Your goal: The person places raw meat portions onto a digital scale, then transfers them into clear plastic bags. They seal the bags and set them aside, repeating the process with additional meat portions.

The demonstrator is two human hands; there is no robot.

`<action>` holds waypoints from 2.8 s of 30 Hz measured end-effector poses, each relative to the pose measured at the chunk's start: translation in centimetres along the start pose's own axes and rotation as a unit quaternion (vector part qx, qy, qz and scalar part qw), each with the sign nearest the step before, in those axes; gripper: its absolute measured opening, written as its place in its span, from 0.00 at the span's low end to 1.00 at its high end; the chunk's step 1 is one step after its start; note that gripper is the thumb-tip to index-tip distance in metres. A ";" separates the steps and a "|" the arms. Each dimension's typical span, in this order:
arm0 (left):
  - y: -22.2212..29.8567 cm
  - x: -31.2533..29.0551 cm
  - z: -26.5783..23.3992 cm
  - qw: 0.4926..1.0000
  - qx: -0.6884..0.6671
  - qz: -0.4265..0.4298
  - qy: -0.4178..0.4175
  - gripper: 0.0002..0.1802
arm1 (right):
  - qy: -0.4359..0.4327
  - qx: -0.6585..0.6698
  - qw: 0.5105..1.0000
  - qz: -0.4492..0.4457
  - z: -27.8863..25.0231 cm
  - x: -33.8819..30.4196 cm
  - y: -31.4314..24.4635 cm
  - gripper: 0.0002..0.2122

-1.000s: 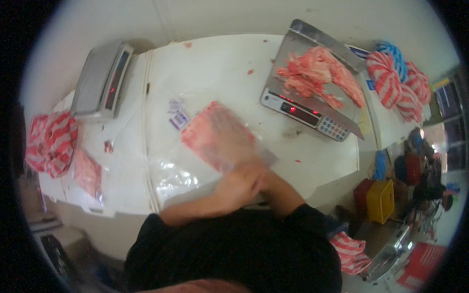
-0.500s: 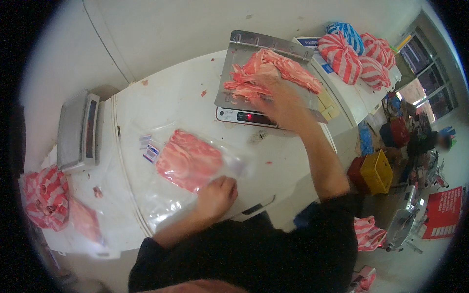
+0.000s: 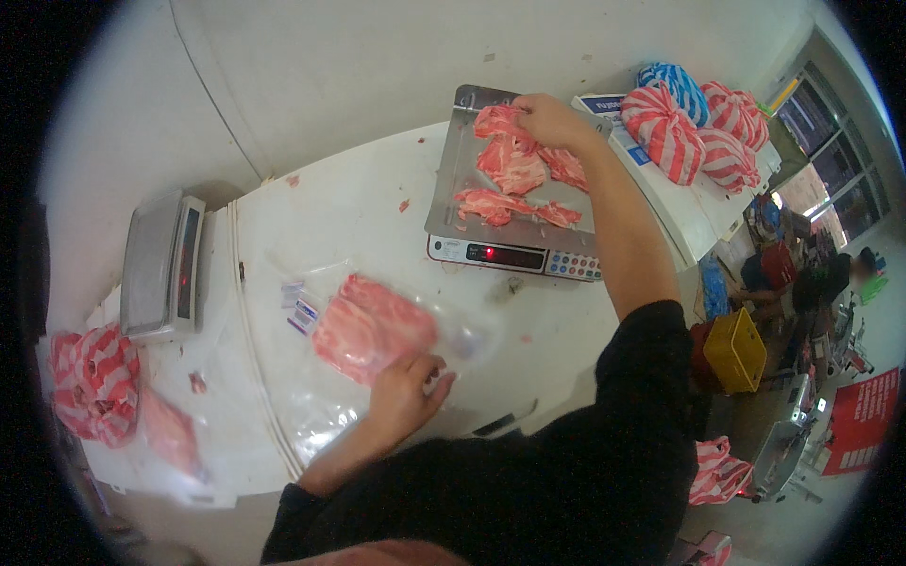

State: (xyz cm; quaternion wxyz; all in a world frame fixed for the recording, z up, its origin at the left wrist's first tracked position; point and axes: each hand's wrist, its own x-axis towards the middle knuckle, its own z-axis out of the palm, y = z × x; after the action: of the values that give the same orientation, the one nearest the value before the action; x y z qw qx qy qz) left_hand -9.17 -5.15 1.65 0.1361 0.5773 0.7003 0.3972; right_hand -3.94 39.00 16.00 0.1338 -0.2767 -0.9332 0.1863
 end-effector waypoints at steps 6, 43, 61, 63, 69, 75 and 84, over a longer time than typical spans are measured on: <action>0.1 2.8 -1.5 0.999 -0.028 0.028 0.014 0.10 | -0.280 -0.043 0.952 -0.113 -2.5 4.9 -0.9 0.19; -0.3 9.0 -5.5 0.996 -0.040 0.043 0.065 0.22 | -0.182 -0.033 0.973 -0.140 -6.3 4.7 -1.2 0.15; 9.8 14.7 -6.1 0.890 -0.441 -0.046 -0.108 0.29 | 0.083 0.654 0.720 -0.218 6.6 -17.9 -8.1 0.35; 10.0 13.2 -4.7 0.866 -0.492 -0.054 -0.078 0.27 | 0.029 0.841 0.520 -0.145 12.2 -20.8 -10.0 0.45; 6.6 9.0 -1.8 0.922 -0.359 -0.137 0.046 0.19 | 0.027 0.903 0.415 -0.105 17.0 -25.7 -14.8 0.61; 1.9 3.8 3.5 0.983 -0.099 -0.003 0.153 0.25 | 0.053 0.888 0.451 0.070 19.5 -32.7 -14.2 0.45; 1.5 -2.5 2.3 0.986 0.161 -0.034 -0.011 0.27 | -0.010 0.882 0.420 0.212 17.7 -39.6 -12.0 0.41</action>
State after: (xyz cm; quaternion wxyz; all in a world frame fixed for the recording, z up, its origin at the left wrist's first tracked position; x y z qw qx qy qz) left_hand -5.85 -6.53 0.60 0.0622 0.5715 0.7731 0.2679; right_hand 16.29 2.40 -0.53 0.2515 -0.1938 -0.1708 0.9328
